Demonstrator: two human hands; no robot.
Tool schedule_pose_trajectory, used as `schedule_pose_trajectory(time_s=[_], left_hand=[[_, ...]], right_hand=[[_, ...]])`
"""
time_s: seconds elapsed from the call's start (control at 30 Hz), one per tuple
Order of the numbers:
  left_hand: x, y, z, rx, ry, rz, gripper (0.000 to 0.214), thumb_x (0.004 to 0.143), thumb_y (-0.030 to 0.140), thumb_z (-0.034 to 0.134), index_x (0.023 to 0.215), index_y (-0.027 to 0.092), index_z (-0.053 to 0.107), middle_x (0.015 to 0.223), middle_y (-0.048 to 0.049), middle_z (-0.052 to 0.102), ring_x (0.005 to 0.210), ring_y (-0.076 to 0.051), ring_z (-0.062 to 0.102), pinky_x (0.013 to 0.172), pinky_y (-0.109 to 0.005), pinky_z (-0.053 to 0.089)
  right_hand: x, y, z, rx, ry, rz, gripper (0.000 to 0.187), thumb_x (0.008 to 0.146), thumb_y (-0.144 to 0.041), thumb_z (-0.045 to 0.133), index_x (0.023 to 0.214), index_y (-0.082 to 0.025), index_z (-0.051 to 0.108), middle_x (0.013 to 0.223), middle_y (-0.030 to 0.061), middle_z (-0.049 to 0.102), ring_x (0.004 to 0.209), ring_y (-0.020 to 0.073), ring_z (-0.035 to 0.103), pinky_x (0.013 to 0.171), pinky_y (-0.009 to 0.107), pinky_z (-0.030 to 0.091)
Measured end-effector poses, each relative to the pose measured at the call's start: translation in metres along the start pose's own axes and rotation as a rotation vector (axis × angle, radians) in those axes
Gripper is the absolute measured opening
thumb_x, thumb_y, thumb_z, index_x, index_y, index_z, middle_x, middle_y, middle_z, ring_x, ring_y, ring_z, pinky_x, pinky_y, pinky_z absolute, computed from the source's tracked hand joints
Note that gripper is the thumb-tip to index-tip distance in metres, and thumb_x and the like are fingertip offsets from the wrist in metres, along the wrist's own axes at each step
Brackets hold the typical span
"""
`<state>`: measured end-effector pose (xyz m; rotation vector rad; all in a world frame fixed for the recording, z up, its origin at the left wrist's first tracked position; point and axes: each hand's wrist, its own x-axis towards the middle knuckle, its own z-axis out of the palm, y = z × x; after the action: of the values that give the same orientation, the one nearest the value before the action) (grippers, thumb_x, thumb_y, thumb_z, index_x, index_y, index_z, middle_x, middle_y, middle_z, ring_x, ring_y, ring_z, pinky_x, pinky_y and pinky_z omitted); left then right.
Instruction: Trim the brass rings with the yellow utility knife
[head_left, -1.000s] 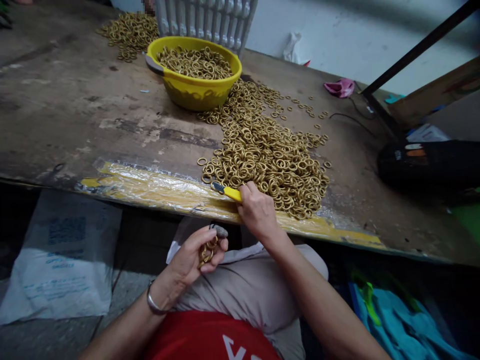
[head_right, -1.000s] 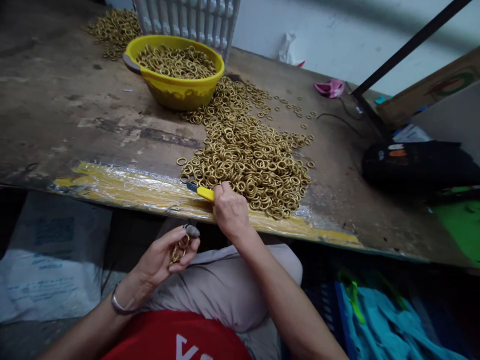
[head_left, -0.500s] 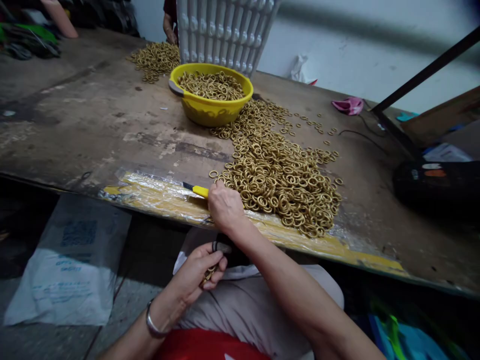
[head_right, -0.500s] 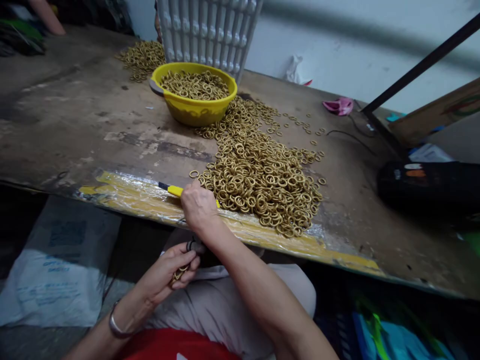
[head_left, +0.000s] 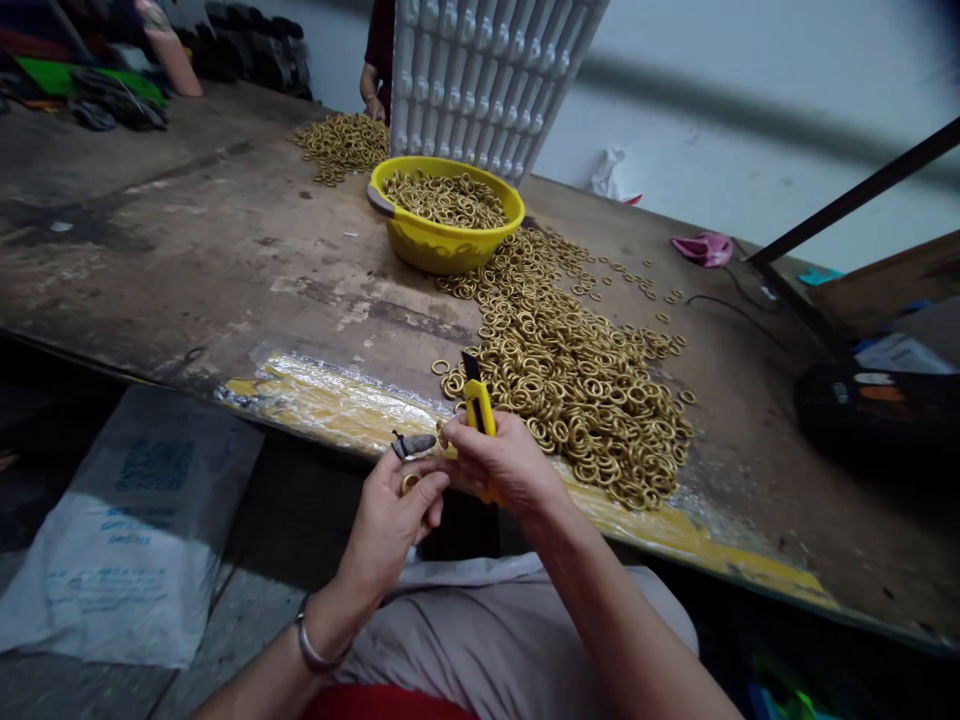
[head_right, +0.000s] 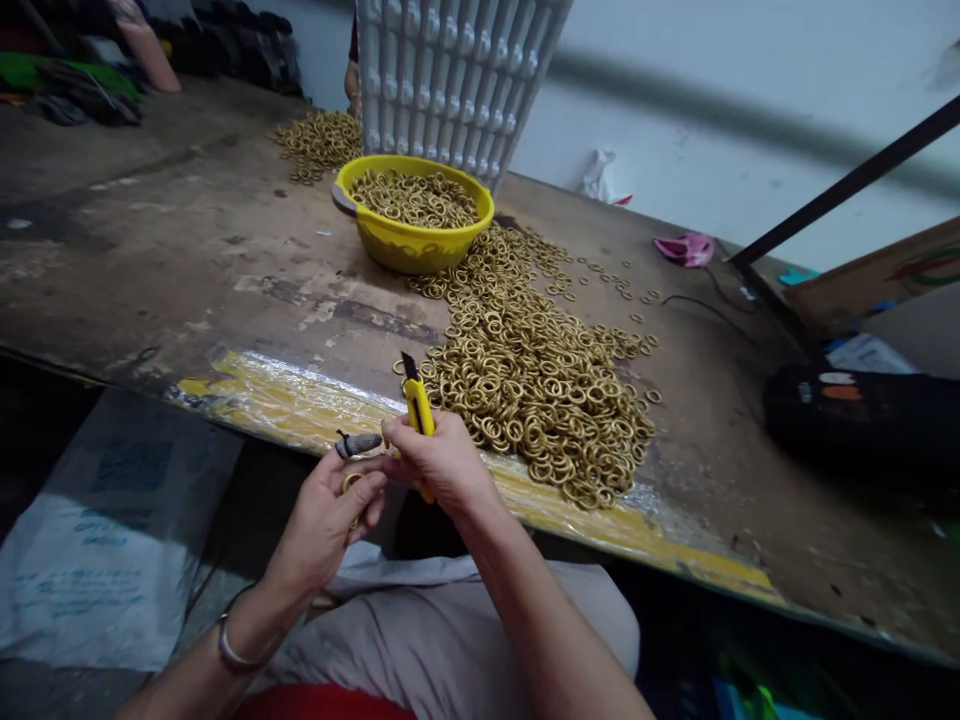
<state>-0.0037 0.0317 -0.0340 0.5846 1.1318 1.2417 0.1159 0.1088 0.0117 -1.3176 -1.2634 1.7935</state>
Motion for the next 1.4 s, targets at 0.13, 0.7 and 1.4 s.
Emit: schedule_pose_trajectory(time_s=[0.13, 0.7, 1.4], left_hand=[[0.002, 0.002, 0.006, 0.051, 0.039, 0.065, 0.038, 0.069, 0.033, 0.082, 0.096, 0.016, 0.06, 0.077, 0.0012, 0.066, 0.047, -0.004, 0.048, 0.04, -0.014, 0.034], [-0.006, 0.001, 0.004, 0.2, -0.068, 0.069, 0.027, 0.085, 0.04, 0.068, 0.085, 0.014, 0.065, 0.05, 0.0065, 0.046, 0.043, -0.004, 0.036, 0.04, -0.015, 0.027], [-0.015, 0.024, 0.01, -0.137, -0.3, -0.233, 0.032, 0.075, 0.04, 0.079, 0.084, 0.016, 0.06, 0.053, 0.0081, 0.045, 0.04, -0.002, 0.031, 0.033, -0.009, 0.02]], right_hand=[[-0.02, 0.007, 0.0, 0.361, 0.018, 0.056, 0.038, 0.064, -0.042, 0.079, 0.071, -0.019, 0.05, 0.044, -0.0124, 0.035, 0.036, 0.0024, 0.025, 0.034, 0.016, 0.024], [-0.048, 0.021, -0.002, 0.268, 0.141, -0.005, 0.034, 0.074, -0.046, 0.073, 0.079, -0.018, 0.053, 0.047, -0.0112, 0.039, 0.037, 0.0033, 0.03, 0.037, 0.017, 0.025], [-0.083, 0.037, -0.028, -1.223, 0.252, -0.532, 0.031, 0.081, -0.002, 0.048, 0.105, -0.017, 0.062, 0.088, 0.0049, 0.064, 0.075, 0.0191, 0.061, 0.066, 0.028, 0.042]])
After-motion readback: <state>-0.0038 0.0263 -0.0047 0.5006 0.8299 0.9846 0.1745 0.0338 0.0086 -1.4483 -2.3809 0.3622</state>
